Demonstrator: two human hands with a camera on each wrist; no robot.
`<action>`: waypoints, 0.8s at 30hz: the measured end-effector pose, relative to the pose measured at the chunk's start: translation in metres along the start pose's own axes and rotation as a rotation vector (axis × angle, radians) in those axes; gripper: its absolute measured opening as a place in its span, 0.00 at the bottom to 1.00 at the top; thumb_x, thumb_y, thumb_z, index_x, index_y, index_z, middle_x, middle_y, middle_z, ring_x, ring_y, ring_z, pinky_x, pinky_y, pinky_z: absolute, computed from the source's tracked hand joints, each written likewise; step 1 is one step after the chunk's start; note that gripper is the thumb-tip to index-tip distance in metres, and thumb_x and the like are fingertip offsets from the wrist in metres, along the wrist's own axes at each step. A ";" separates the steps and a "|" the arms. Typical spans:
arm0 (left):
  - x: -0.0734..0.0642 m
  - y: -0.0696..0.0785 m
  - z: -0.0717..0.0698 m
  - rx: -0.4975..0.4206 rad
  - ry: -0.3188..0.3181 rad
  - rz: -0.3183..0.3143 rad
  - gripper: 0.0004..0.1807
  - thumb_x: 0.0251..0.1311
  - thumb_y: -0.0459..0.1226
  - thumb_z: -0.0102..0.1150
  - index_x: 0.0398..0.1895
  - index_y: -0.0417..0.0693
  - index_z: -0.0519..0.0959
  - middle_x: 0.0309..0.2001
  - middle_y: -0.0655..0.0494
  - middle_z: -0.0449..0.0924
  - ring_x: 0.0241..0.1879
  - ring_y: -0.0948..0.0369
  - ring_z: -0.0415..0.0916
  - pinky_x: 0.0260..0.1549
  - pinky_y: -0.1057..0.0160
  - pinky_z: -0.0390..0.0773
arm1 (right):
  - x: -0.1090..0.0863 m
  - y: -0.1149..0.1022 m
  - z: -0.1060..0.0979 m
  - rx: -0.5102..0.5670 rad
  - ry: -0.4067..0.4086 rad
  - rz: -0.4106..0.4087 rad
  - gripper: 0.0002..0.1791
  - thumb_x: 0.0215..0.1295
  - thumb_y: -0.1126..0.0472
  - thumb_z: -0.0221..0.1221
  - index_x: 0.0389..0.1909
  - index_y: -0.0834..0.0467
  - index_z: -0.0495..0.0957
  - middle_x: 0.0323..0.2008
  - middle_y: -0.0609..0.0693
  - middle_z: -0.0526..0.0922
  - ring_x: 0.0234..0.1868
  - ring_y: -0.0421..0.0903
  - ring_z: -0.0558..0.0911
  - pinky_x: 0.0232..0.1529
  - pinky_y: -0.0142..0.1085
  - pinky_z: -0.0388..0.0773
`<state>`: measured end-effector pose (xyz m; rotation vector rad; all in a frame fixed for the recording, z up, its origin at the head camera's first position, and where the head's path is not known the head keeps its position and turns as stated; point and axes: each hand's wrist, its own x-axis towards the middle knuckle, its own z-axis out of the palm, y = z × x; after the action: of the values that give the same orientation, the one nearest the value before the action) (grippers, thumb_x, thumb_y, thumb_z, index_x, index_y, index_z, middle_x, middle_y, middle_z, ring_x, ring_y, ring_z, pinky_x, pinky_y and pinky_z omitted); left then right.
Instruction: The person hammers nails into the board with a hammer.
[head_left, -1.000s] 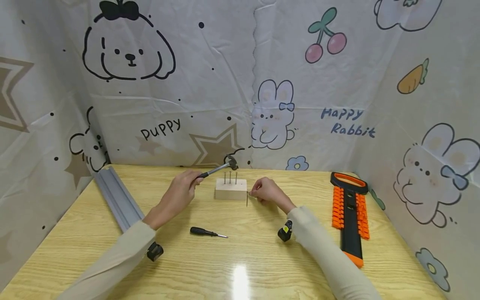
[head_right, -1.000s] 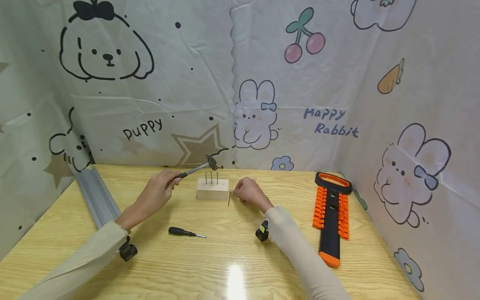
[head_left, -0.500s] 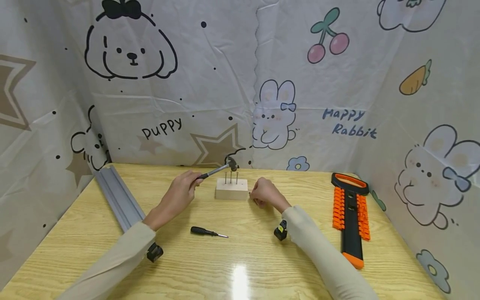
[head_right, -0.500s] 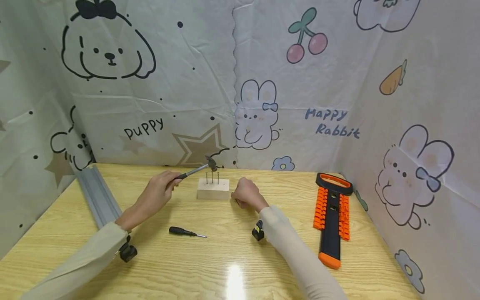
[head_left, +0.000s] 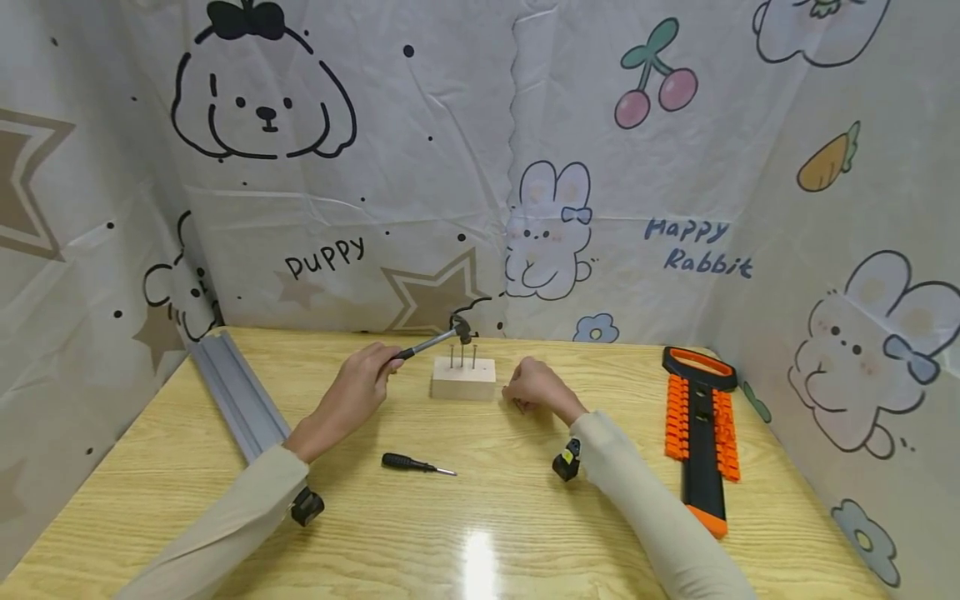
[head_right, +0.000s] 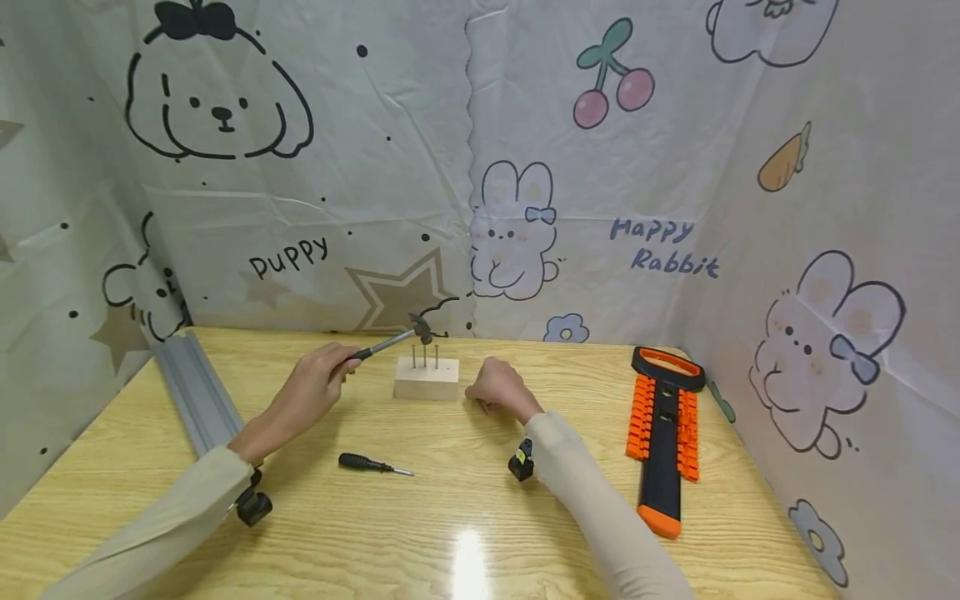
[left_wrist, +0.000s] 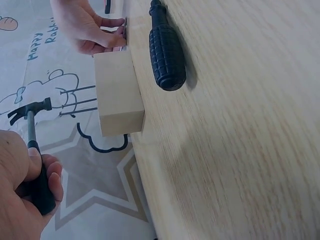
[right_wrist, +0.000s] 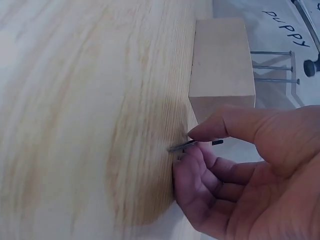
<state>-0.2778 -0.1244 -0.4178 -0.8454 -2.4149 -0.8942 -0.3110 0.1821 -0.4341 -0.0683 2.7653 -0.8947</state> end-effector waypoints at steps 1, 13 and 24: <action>0.000 0.000 0.000 0.001 0.002 0.000 0.08 0.74 0.27 0.58 0.47 0.30 0.84 0.35 0.46 0.81 0.30 0.59 0.74 0.28 0.59 0.76 | 0.000 0.001 -0.001 0.024 -0.002 0.000 0.16 0.65 0.69 0.64 0.16 0.62 0.77 0.15 0.50 0.76 0.15 0.42 0.73 0.18 0.30 0.71; -0.003 -0.002 0.000 0.015 0.029 0.017 0.07 0.73 0.26 0.59 0.47 0.30 0.84 0.34 0.46 0.80 0.29 0.59 0.73 0.28 0.59 0.76 | 0.005 0.007 -0.018 0.238 0.133 -0.136 0.10 0.74 0.69 0.62 0.51 0.70 0.82 0.40 0.63 0.88 0.36 0.50 0.87 0.42 0.44 0.87; -0.003 -0.002 0.002 0.015 0.026 0.026 0.06 0.73 0.27 0.59 0.46 0.31 0.84 0.33 0.48 0.80 0.29 0.60 0.72 0.28 0.60 0.76 | 0.002 -0.014 -0.020 0.626 0.196 -0.293 0.13 0.74 0.68 0.63 0.53 0.72 0.82 0.47 0.65 0.87 0.44 0.50 0.89 0.57 0.55 0.82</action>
<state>-0.2773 -0.1261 -0.4218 -0.8534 -2.3801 -0.8709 -0.3180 0.1819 -0.4105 -0.2928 2.5381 -1.8896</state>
